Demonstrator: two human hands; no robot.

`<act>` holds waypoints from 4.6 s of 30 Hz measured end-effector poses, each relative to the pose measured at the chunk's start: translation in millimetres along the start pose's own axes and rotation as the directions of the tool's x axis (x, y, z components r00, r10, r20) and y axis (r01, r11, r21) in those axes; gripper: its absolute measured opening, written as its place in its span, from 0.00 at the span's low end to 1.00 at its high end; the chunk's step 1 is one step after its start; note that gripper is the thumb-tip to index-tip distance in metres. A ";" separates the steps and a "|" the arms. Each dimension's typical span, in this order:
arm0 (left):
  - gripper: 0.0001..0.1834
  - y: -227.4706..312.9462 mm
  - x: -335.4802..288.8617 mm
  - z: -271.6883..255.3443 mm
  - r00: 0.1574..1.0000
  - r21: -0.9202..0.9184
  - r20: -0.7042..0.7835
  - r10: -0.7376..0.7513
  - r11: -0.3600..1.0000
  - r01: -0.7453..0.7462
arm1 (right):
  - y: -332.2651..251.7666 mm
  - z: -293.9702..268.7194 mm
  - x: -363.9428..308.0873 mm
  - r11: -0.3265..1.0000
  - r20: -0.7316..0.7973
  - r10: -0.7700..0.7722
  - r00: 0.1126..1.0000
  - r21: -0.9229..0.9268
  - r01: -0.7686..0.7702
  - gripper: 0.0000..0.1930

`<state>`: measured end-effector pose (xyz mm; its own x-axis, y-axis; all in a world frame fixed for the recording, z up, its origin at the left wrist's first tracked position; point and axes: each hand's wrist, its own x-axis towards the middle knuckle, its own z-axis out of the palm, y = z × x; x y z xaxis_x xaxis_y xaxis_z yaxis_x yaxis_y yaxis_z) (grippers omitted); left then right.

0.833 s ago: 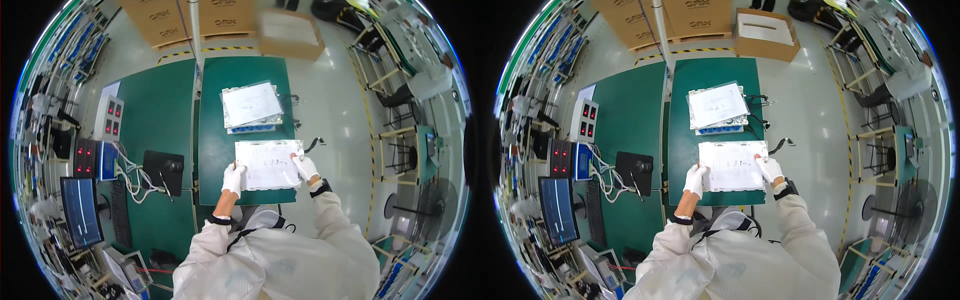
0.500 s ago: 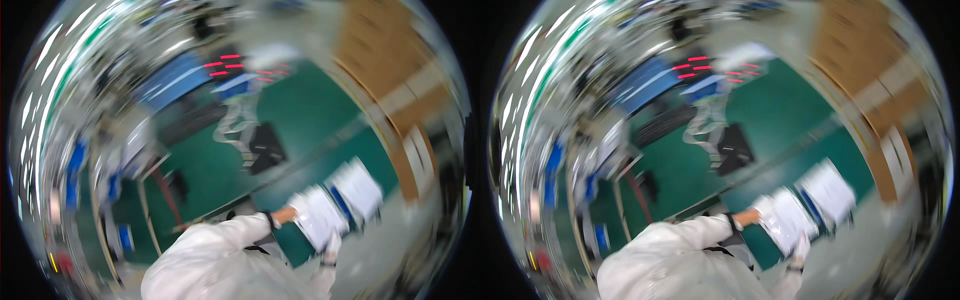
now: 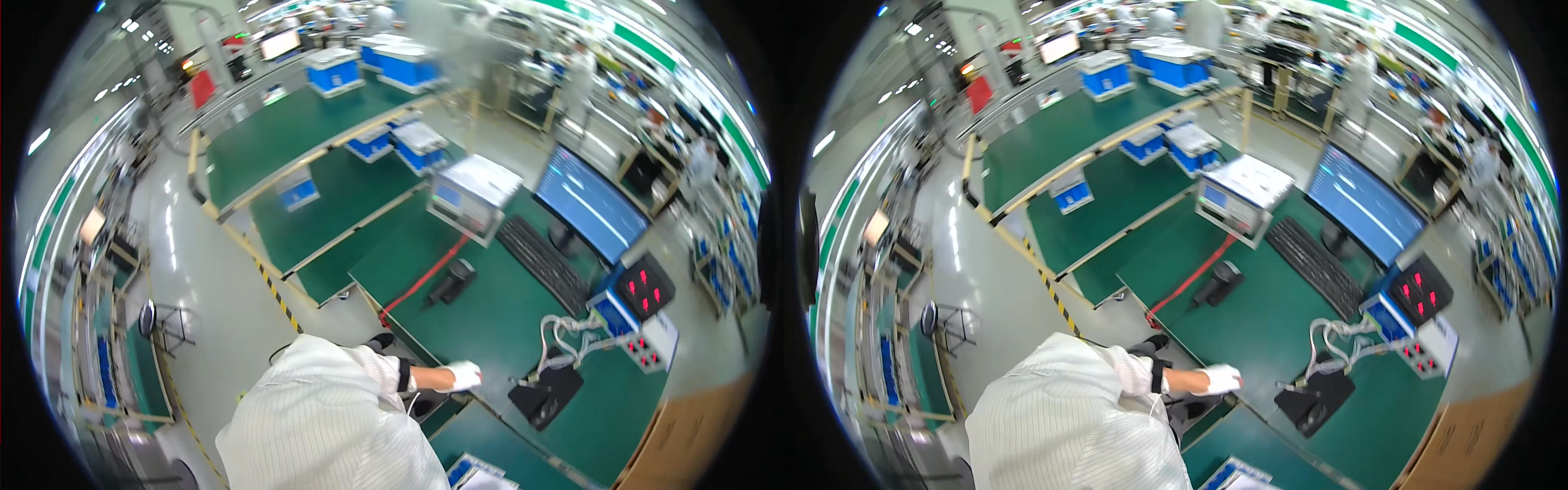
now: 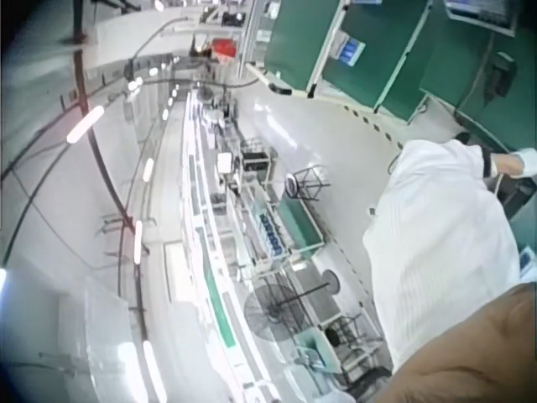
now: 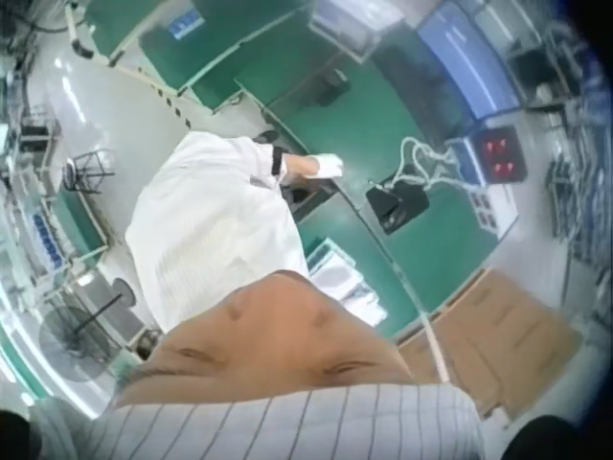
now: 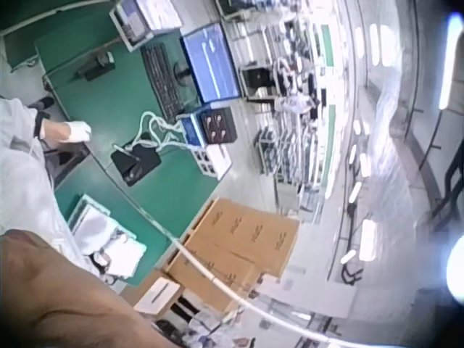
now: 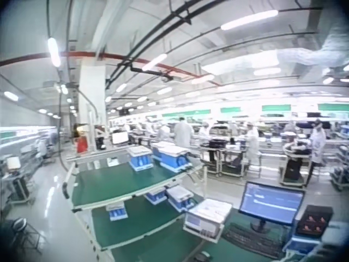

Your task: Connecting test leads to battery modules and recording inspection results on a clipboard.

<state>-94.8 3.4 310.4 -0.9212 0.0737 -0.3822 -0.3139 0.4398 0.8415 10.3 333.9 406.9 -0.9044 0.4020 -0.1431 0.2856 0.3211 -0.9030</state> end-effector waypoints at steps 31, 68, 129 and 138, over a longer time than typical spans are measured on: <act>0.13 -470.7 -136.4 -557.9 0.090 -0.860 -0.445 -0.891 0.397 -0.320 | -436.0 854.4 -332.6 0.166 0.533 -0.781 -0.327 0.681 0.713 0.04; 0.14 -489.2 -204.5 -424.5 0.077 -0.864 -0.329 -0.941 0.266 -0.428 | -393.3 821.1 -269.0 0.135 0.324 -0.930 -0.175 0.743 0.656 0.07; 0.16 19.3 77.0 -158.7 0.996 -0.279 -0.047 -0.069 0.959 0.053 | -93.6 215.5 42.8 0.991 -0.056 0.112 0.992 -0.063 -0.116 0.20; 0.17 -4.1 131.5 -149.8 0.967 -0.330 -0.200 -0.160 0.940 0.087 | -62.1 256.5 128.0 0.973 0.157 0.181 0.971 -0.172 -0.153 0.24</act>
<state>-249.1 -122.7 313.9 -0.8864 -0.1783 -0.4272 -0.4510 0.1241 0.8839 -204.5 145.5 340.7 -0.8763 0.3134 -0.3660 0.4711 0.3982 -0.7871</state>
